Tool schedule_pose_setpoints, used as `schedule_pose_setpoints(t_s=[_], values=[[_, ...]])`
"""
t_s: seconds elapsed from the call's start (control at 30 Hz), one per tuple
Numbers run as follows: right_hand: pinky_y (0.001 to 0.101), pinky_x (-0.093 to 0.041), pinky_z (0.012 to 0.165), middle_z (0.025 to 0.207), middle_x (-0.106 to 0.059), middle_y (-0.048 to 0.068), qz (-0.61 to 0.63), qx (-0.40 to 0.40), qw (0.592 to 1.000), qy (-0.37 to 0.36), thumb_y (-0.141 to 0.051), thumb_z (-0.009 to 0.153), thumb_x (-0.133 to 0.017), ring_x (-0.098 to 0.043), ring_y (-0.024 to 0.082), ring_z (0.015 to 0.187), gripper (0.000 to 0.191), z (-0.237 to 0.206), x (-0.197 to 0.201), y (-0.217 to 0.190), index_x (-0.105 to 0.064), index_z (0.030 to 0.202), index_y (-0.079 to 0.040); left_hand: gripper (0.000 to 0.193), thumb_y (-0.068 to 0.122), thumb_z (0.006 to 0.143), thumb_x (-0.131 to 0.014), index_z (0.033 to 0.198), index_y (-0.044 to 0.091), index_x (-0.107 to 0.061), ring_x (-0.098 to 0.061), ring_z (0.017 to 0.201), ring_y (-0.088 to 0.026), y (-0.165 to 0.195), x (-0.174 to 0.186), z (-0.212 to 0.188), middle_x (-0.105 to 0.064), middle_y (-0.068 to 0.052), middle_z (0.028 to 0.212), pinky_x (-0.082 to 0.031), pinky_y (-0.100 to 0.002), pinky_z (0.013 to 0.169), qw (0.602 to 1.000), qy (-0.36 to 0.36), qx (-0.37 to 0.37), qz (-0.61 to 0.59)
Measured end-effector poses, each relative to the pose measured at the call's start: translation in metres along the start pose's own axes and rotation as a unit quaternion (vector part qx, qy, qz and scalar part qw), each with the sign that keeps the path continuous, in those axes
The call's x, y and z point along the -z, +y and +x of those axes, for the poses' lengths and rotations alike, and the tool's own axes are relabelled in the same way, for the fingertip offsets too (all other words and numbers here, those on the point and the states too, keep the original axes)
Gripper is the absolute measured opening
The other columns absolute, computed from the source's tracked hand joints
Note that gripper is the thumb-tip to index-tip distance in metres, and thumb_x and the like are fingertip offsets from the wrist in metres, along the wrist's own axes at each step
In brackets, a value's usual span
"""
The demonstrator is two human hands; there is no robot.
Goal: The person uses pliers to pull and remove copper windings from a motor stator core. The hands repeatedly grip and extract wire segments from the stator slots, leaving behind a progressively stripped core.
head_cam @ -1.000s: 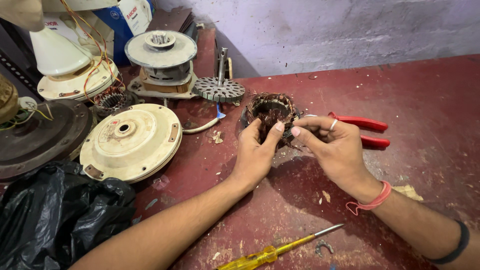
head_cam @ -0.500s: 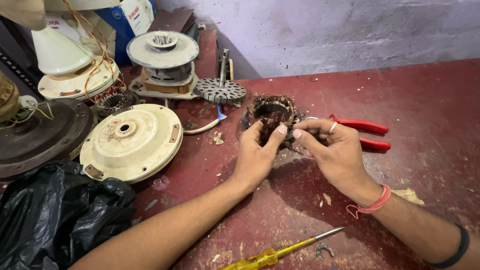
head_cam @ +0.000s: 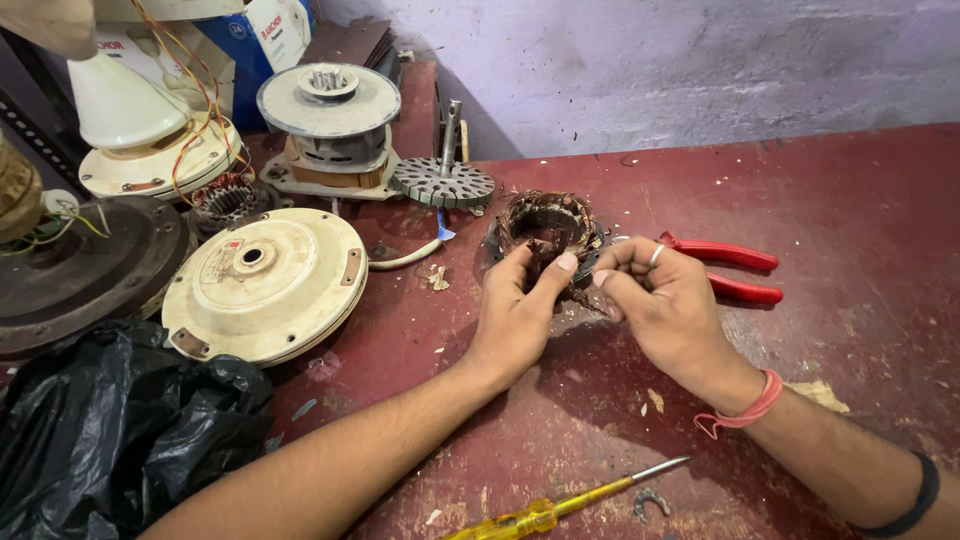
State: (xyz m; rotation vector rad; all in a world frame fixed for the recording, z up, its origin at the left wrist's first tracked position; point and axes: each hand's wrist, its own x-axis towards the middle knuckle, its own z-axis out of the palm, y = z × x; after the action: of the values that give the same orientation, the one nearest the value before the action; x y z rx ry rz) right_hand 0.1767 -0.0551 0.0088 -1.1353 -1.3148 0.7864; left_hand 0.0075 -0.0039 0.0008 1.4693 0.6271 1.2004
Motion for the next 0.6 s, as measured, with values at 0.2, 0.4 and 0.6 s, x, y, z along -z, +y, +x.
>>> schedule_pose_setpoints(t_s=[0.2,0.4,0.6], values=[[0.0190,-0.041,0.052,0.076,-0.063,-0.003,0.011,0.007,0.999,0.033,-0.001,0.093,-0.067,-0.053,0.003,0.062,0.003,-0.0019,-0.0009,-0.0018,-0.068,0.095,0.000,0.021,0.021,0.100,-0.064,0.095,0.001,-0.067,-0.049,0.066,-0.004,-0.0034,0.0004,0.0025,-0.060,0.004,0.074,-0.040,-0.026,0.056,0.999,0.010,0.013,0.034],[0.0198,-0.046,0.055,0.075,-0.063,-0.001,0.060,-0.023,0.998,0.028,-0.001,0.093,-0.067,-0.055,0.003,0.062,0.004,0.0025,0.0012,0.0002,-0.070,0.095,0.000,0.018,0.019,0.099,-0.062,0.100,0.002,-0.068,-0.055,0.075,-0.004,-0.0085,0.0033,0.0023,-0.066,0.003,0.086,-0.045,-0.025,0.065,0.998,-0.031,-0.020,-0.057],[0.0207,-0.043,0.051,0.070,-0.065,0.001,0.004,-0.028,1.000,-0.005,-0.001,0.091,-0.067,-0.055,0.005,0.058,0.005,0.0010,-0.0010,0.0008,-0.071,0.088,0.000,0.017,0.018,0.100,-0.062,0.096,0.001,-0.067,-0.053,0.070,-0.006,-0.0073,0.0043,0.0036,-0.064,0.002,0.080,-0.042,-0.027,0.059,0.998,0.008,0.035,-0.055]])
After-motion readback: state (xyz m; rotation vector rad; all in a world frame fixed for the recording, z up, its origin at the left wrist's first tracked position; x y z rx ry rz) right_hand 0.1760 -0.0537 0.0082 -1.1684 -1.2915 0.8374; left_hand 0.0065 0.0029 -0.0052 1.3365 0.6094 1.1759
